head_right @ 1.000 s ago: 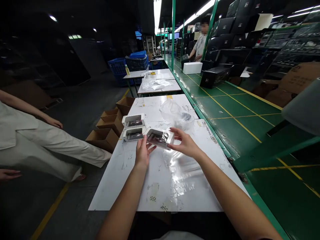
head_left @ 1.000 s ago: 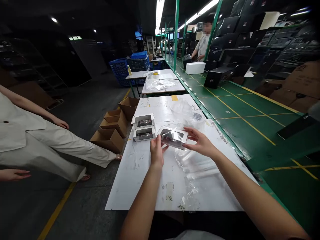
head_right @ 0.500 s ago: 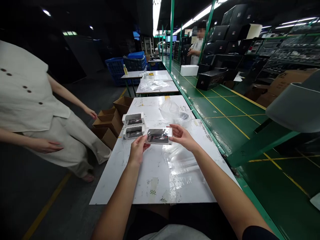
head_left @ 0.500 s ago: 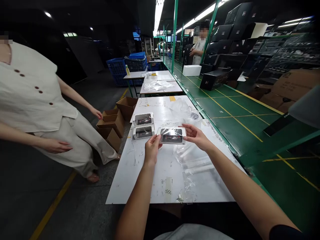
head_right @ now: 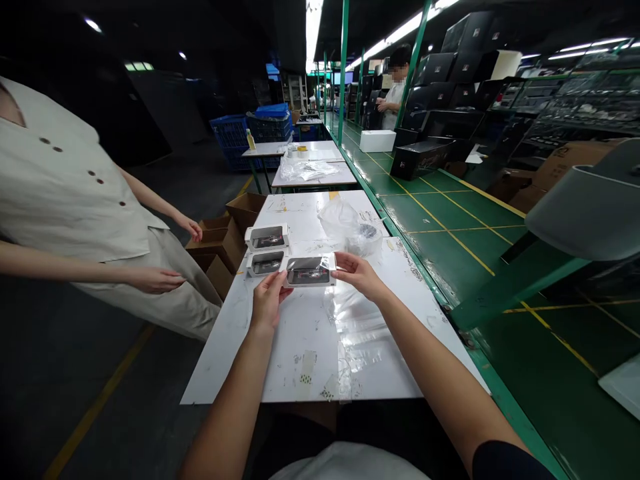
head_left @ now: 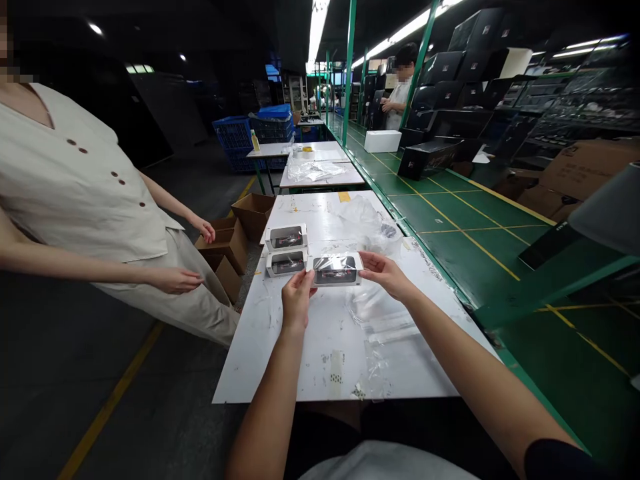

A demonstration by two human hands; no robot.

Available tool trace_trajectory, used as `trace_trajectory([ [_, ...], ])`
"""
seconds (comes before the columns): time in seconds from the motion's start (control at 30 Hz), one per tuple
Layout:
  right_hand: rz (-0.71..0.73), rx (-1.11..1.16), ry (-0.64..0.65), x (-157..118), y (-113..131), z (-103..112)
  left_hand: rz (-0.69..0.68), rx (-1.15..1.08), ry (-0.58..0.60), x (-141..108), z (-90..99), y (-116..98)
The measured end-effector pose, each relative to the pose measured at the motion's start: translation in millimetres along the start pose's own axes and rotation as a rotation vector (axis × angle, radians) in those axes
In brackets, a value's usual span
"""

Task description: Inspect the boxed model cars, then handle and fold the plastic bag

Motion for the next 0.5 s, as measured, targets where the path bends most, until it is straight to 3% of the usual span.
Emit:
trace_trajectory([
  [0.13,0.012,-0.009,0.038,7,3,-14,-0.025,-0.013,-0.030,2,8.8,-5],
  [0.33,-0.016,-0.052,0.120,20,-4,-41,-0.078,-0.021,-0.102,4,41.9,-10],
  [0.5,-0.064,-0.028,0.139,40,-18,-51,-0.244,0.143,-0.144,18,60.4,-8],
])
Point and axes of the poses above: each hand's wrist, its own x-axis towards the middle knuckle, its own z-axis out of the back of the hand, y = z × x, the point moved 3 cm from there along x, towards the middle knuckle, and after that the axes turned 11 degrees about x, right-handed, at the moved point
